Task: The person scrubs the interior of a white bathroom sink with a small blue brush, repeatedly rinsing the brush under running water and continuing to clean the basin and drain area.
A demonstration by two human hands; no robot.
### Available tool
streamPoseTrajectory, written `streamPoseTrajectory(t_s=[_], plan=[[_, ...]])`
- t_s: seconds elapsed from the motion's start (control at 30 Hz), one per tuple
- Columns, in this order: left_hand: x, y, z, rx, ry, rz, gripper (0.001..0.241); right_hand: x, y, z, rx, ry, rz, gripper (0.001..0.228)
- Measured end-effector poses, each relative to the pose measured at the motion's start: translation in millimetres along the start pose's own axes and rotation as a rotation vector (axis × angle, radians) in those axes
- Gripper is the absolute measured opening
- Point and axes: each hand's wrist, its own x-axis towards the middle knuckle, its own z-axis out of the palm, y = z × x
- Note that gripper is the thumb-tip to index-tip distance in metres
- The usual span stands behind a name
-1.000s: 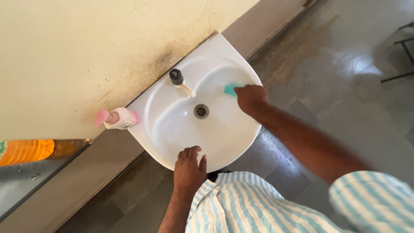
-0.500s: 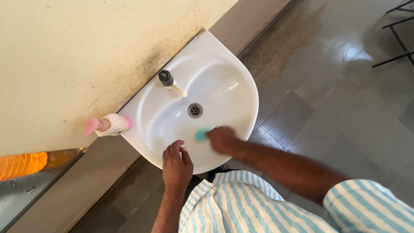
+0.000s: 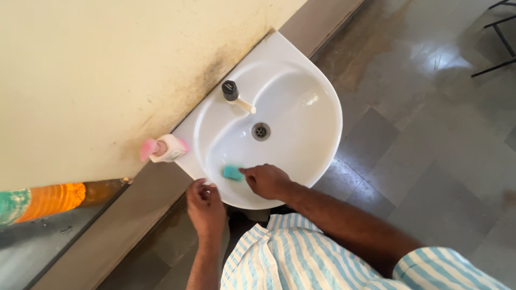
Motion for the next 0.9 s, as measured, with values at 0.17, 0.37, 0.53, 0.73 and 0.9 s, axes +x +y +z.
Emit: streamPoseTrajectory(t_s=[0.17, 0.37, 0.53, 0.73, 0.9], plan=[[50, -7, -40, 0.033, 0.142, 0.142, 0.06, 23, 1, -21, -0.001, 0.088, 0.214, 0.038], [91, -11, -62, 0.086, 0.06, 0.318, 0.076, -9, 12, -40, 0.004, 0.163, 0.488, 0.036], [96, -40, -58, 0.069, -0.031, 0.223, 0.063, -23, -30, -7, 0.103, 0.02, 0.454, 0.037], [72, -58, -63, 0.115, -0.244, 0.263, 0.038, 55, -56, 59, 0.19, 0.299, 0.543, 0.043], [69, -42, -76, 0.096, -0.481, 0.299, 0.029, 127, 8, 91, 1.356, 0.821, 0.58, 0.026]])
